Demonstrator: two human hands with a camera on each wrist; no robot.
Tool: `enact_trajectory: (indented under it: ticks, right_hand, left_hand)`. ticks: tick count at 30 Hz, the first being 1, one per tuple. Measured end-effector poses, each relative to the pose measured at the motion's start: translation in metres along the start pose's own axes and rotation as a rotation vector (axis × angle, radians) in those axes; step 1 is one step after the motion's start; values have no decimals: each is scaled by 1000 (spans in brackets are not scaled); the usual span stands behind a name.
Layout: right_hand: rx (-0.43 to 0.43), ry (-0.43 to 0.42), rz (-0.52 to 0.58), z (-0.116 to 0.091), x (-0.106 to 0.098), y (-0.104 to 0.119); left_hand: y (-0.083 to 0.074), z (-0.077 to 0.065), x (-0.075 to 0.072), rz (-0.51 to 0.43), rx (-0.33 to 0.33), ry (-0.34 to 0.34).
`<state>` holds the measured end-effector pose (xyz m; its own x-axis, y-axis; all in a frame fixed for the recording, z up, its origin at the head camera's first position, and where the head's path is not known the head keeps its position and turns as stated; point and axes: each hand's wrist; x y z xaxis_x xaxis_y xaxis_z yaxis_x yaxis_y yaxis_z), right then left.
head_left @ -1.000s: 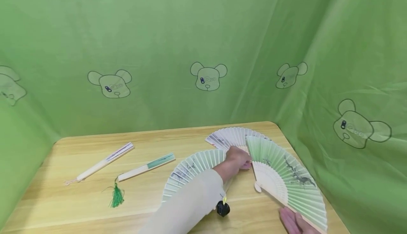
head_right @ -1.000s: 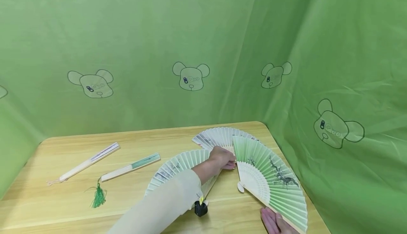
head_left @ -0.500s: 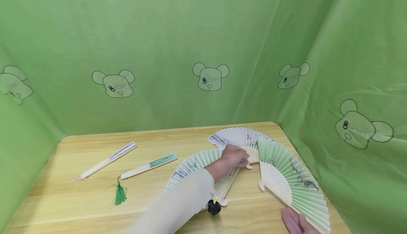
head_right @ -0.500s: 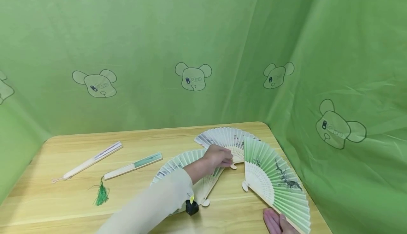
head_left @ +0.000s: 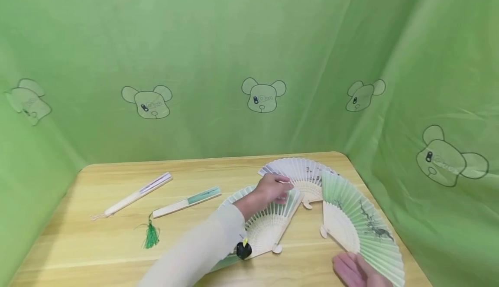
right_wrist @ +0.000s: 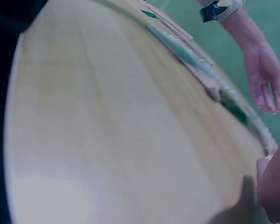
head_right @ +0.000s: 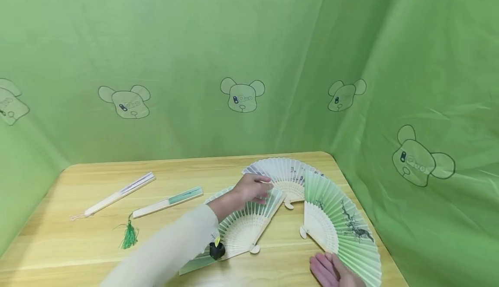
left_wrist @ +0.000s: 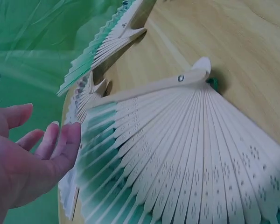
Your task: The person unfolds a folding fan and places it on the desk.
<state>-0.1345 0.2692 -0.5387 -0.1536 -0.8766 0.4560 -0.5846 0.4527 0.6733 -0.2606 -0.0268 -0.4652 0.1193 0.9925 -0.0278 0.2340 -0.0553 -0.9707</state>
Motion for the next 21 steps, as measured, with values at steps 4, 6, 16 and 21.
enact_trajectory:
  ticks: [4, 6, 16, 21]
  right_hand:
    - [-60, -21, -63, -6, 26, 17]
    - [-95, -14, -121, -8, 36, 25]
    - [-332, 159, -367, -15, 87, 57]
    - [-369, 167, -374, -12, 112, 61]
  left_hand:
    - [0, -6, -13, 37, 28, 10]
    - [0, -8, -19, 68, 53, 5]
    - [-1, -25, -63, 412, 193, -25]
    - [-1, -31, -81, 610, 255, -32]
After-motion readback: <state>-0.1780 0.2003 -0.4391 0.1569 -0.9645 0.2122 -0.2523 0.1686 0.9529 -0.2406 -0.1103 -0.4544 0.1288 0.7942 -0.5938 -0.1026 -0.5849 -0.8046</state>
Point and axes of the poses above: each hand's wrist, its own z-axis towards the middle knuckle, its own x-axis out of the palm, y = z × x, and after that the axes turned 1 degree about -z, right-handed
